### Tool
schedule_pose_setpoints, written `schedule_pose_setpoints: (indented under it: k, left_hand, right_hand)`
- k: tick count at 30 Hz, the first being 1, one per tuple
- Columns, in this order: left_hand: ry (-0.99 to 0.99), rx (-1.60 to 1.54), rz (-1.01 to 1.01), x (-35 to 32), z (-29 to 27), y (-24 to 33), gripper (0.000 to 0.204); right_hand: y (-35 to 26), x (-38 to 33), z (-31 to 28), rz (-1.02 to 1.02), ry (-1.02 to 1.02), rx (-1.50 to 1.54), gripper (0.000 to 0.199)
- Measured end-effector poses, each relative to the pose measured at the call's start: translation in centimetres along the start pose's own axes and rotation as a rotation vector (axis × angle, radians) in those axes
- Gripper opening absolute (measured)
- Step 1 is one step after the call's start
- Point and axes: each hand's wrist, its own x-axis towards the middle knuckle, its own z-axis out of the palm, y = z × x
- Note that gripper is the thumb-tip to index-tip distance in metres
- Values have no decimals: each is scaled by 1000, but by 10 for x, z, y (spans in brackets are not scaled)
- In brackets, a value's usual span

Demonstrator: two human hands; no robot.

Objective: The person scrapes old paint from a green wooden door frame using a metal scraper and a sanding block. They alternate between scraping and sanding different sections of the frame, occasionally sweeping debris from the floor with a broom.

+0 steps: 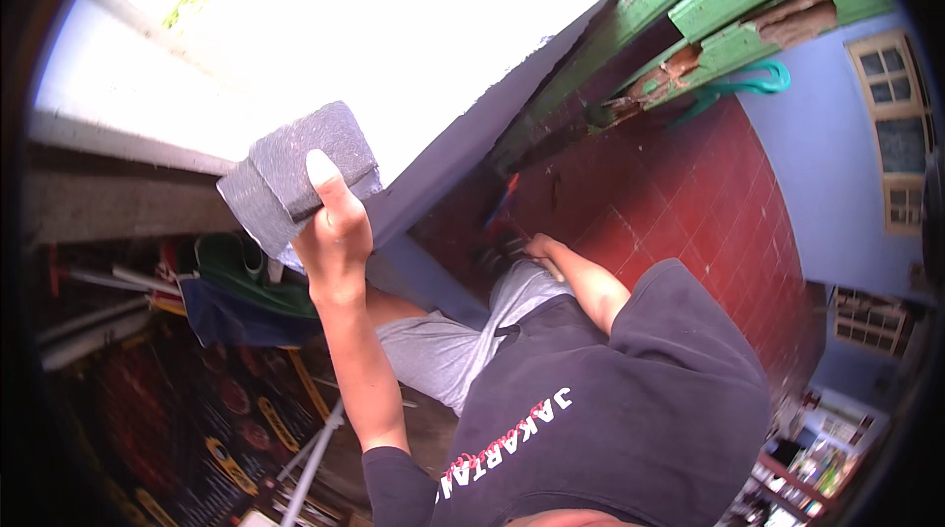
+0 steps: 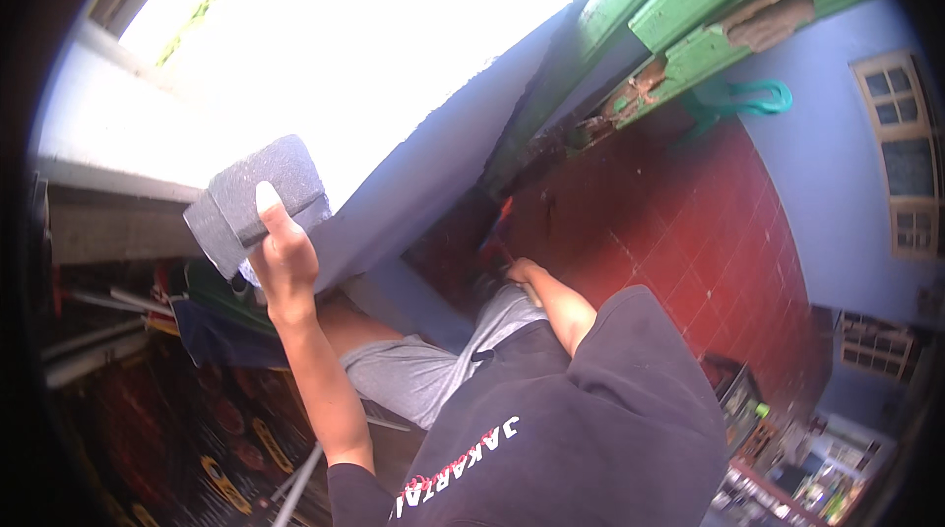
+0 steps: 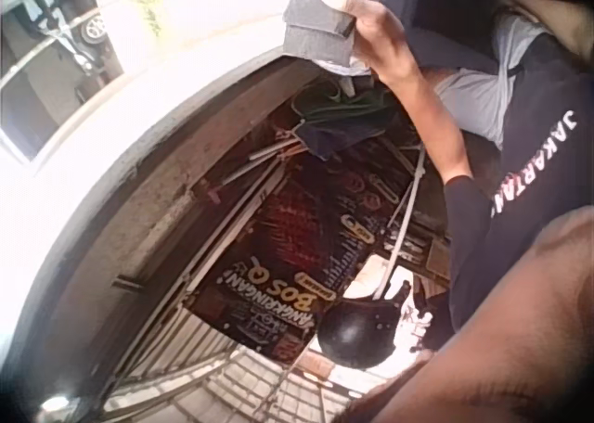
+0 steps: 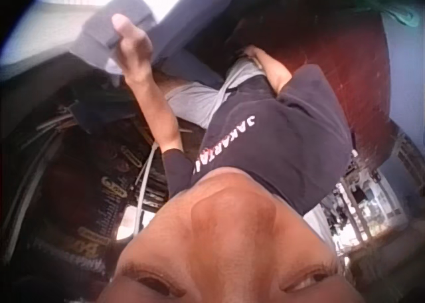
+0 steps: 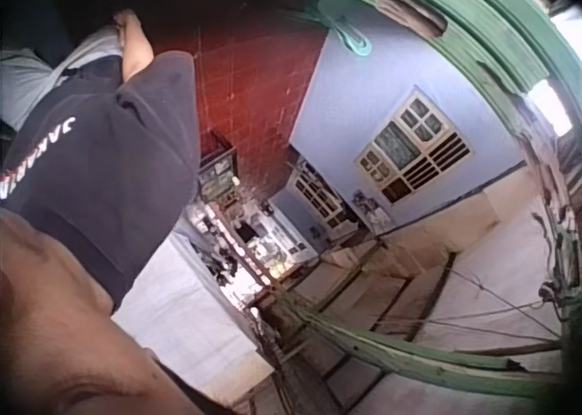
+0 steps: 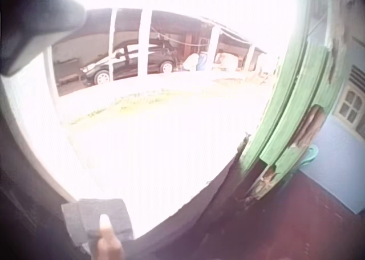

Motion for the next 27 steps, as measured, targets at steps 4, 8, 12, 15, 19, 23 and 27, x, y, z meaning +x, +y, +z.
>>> schedule_pose_setpoints:
  k: [4, 8, 12, 15, 19, 23, 27]
  left_hand:
    - [-311, -98, -202, 25, -7, 13, 74]
    - [-364, -155, -301, 29, 0, 17, 81]
    - [-362, 181, -54, 35, 2, -1, 66]
    - [-396, 329, -133, 40, -9, 17, 62]
    - [-366, 431, -323, 53, -9, 27, 70]
    - [-314, 339, -322, 55, 2, 10, 75]
    - [-289, 413, -177, 60, 4, -16, 73]
  right_hand:
    - [50, 1, 33, 136, -38, -8, 42]
    - [66, -43, 56, 390, -157, 167, 40]
    - [68, -89, 68, 434, 246, 78, 50]
    - [62, -122, 68, 441, 291, 132, 52]
    - [61, -151, 50, 328, 333, 107, 46]
    - [68, -162, 23, 261, 289, 37, 39]
    - [71, -173, -12, 269, 170, -48, 41]
